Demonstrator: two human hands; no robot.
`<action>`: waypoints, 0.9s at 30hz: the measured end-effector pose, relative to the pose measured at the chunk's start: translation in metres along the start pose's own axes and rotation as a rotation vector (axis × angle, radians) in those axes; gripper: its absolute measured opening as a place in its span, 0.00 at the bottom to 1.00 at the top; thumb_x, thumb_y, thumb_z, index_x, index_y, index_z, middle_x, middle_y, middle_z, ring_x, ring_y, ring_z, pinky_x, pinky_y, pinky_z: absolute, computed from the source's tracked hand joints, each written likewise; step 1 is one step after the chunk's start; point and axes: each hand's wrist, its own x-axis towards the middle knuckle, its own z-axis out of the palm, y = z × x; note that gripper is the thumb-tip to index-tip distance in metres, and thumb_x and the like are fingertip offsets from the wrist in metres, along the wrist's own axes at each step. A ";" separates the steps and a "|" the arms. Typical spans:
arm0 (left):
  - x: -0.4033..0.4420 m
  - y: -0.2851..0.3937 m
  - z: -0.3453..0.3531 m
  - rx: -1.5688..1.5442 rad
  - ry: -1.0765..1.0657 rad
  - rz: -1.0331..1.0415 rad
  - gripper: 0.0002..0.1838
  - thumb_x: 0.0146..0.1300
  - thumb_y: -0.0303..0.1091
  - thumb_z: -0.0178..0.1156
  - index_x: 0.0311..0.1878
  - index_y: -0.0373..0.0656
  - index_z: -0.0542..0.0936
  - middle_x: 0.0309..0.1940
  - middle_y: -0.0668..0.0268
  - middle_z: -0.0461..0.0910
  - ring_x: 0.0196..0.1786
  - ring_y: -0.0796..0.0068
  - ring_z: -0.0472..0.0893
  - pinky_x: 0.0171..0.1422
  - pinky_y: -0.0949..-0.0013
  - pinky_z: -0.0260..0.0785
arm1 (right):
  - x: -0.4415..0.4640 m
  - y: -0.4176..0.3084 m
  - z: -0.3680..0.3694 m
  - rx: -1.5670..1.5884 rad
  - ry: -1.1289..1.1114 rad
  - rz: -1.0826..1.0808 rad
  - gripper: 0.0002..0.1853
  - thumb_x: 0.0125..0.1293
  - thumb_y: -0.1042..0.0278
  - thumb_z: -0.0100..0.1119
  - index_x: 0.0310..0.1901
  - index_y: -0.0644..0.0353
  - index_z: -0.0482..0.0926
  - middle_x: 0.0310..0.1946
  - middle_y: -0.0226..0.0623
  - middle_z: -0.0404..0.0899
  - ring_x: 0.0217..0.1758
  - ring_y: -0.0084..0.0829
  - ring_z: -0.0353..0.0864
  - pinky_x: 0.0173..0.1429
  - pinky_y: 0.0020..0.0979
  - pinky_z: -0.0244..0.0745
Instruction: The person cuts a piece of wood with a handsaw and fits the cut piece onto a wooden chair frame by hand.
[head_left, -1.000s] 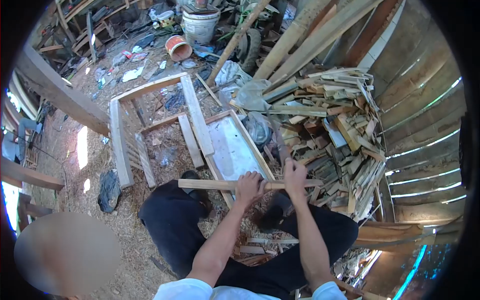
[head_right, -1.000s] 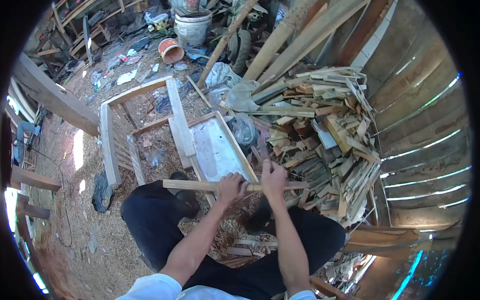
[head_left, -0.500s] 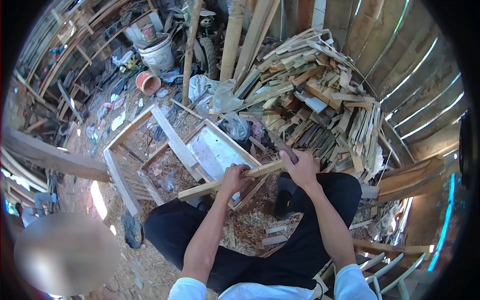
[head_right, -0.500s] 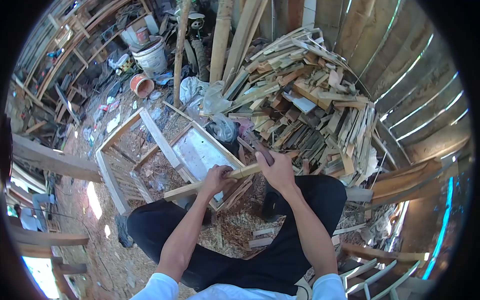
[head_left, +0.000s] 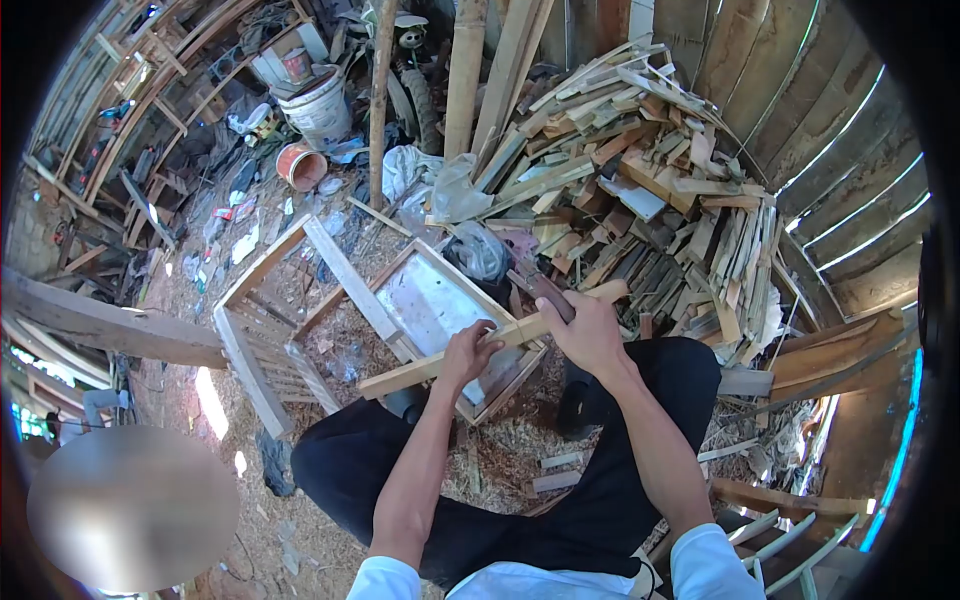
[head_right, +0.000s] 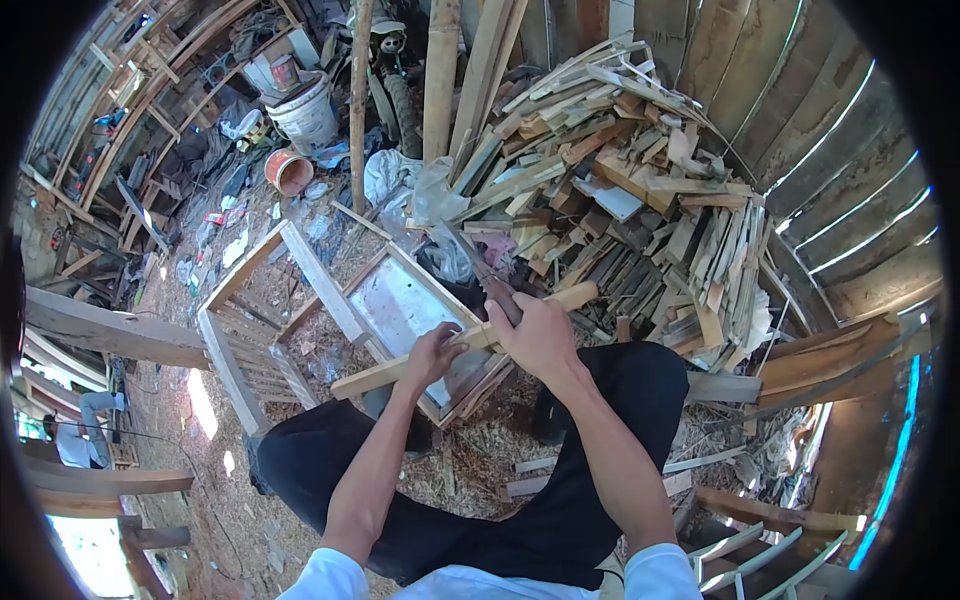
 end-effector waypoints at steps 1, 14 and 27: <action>0.002 -0.001 -0.002 0.108 -0.008 0.054 0.24 0.59 0.40 0.69 0.57 0.43 0.77 0.43 0.56 0.80 0.48 0.51 0.77 0.53 0.54 0.70 | 0.000 0.000 0.000 -0.003 -0.010 -0.011 0.22 0.65 0.52 0.63 0.29 0.68 0.82 0.17 0.51 0.76 0.21 0.50 0.78 0.30 0.42 0.71; 0.001 0.014 -0.013 -0.013 -0.080 -0.068 0.23 0.65 0.47 0.64 0.57 0.43 0.80 0.46 0.51 0.84 0.49 0.47 0.82 0.54 0.54 0.73 | -0.005 0.012 0.005 -0.056 -0.035 -0.017 0.21 0.66 0.52 0.62 0.29 0.66 0.82 0.15 0.49 0.74 0.20 0.50 0.77 0.29 0.42 0.70; 0.016 0.016 0.007 0.282 0.127 0.087 0.22 0.69 0.51 0.55 0.46 0.41 0.84 0.34 0.52 0.84 0.42 0.48 0.82 0.50 0.49 0.74 | -0.022 0.016 0.003 -0.021 -0.060 0.121 0.20 0.69 0.52 0.59 0.36 0.65 0.83 0.19 0.53 0.77 0.25 0.54 0.78 0.33 0.44 0.71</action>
